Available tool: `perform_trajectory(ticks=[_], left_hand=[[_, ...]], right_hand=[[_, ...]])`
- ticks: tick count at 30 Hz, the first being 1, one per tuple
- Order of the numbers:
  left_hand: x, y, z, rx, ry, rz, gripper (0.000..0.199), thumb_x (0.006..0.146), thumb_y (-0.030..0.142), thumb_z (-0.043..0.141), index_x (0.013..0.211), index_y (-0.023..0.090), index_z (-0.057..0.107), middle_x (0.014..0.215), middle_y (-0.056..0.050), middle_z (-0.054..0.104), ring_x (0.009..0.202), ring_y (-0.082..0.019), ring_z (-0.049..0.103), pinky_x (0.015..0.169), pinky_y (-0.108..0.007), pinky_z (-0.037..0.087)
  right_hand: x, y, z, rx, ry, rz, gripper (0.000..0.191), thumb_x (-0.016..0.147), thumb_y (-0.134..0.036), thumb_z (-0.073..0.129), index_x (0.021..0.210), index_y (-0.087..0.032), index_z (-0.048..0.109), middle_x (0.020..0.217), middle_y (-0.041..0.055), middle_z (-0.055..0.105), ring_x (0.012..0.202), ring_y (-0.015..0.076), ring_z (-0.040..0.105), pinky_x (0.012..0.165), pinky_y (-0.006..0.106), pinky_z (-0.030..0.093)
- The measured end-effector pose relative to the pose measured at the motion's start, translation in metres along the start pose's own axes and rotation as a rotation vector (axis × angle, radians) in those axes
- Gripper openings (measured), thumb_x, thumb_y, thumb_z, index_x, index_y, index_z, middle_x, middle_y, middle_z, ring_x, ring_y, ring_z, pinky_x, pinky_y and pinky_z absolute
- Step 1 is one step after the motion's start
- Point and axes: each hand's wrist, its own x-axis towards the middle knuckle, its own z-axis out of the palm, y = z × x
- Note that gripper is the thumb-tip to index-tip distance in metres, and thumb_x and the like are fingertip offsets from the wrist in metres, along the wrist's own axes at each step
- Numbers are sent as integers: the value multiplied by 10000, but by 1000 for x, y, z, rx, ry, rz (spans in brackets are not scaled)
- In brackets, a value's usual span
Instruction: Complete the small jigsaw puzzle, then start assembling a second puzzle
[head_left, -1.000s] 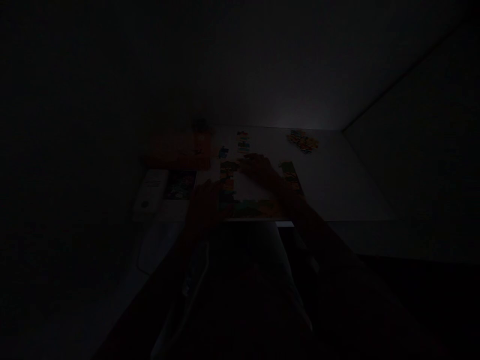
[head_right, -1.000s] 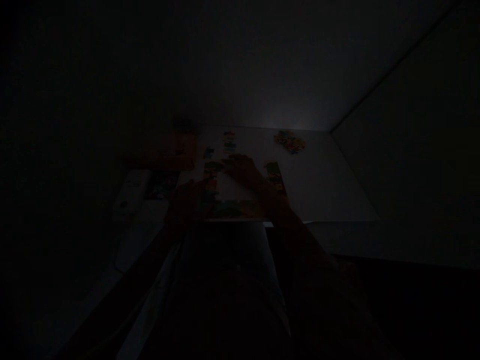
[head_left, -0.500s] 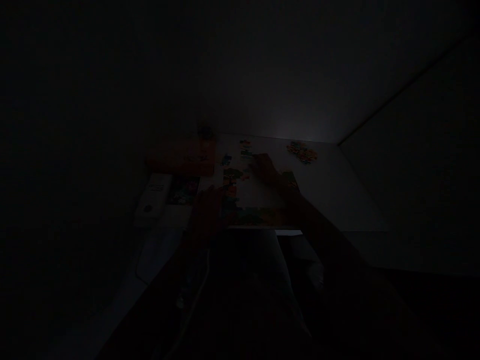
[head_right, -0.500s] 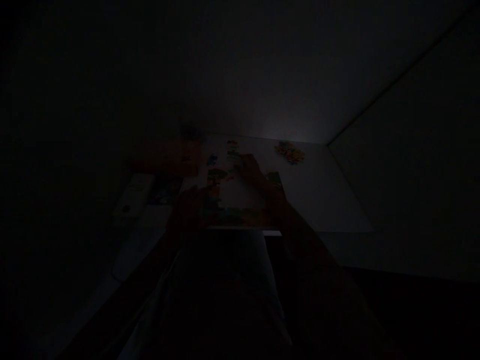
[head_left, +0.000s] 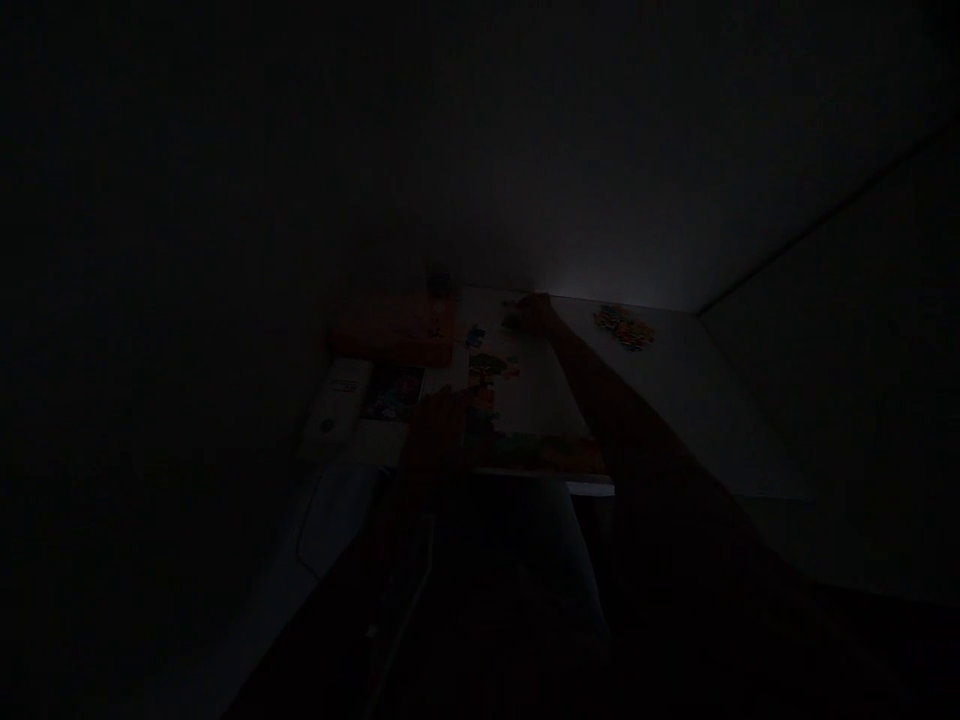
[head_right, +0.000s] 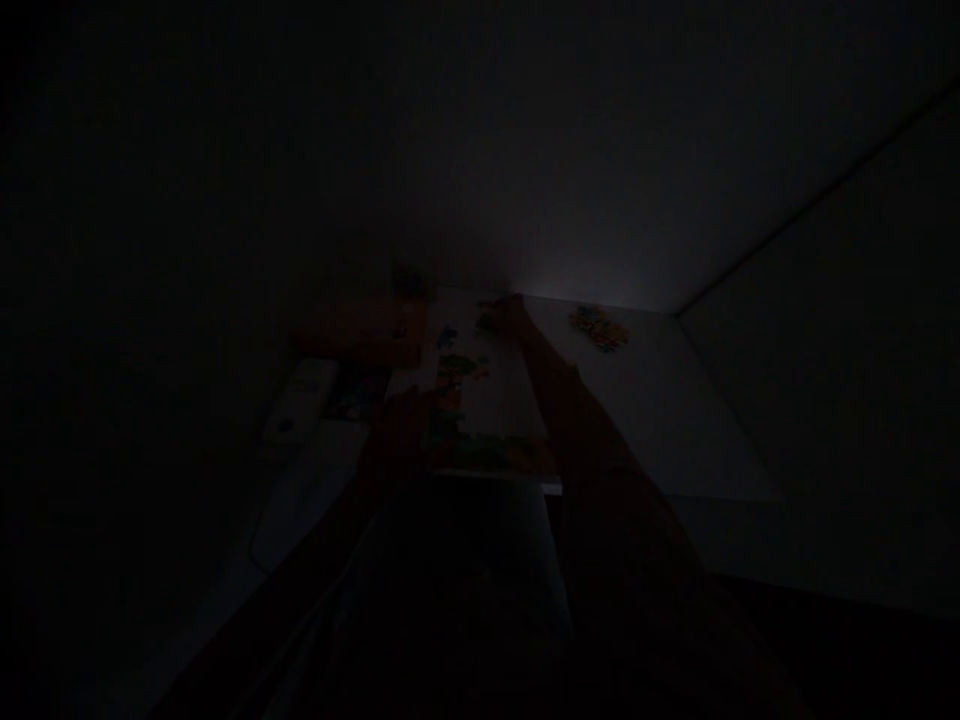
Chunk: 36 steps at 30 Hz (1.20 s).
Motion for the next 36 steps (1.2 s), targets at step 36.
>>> perform_trajectory(ticks=[36], left_hand=[[5,6,-8,72,-32,-16,719,1121,602,639,1730,224,595,1726,-190,675,1678,-419,555,1392,-644,412]], right_hand=[[-203,-67,-56,-178,-90,79,587,1093,-662,729,1454,-204,795,1559,229,710,1396,447,689,1234,621,543]])
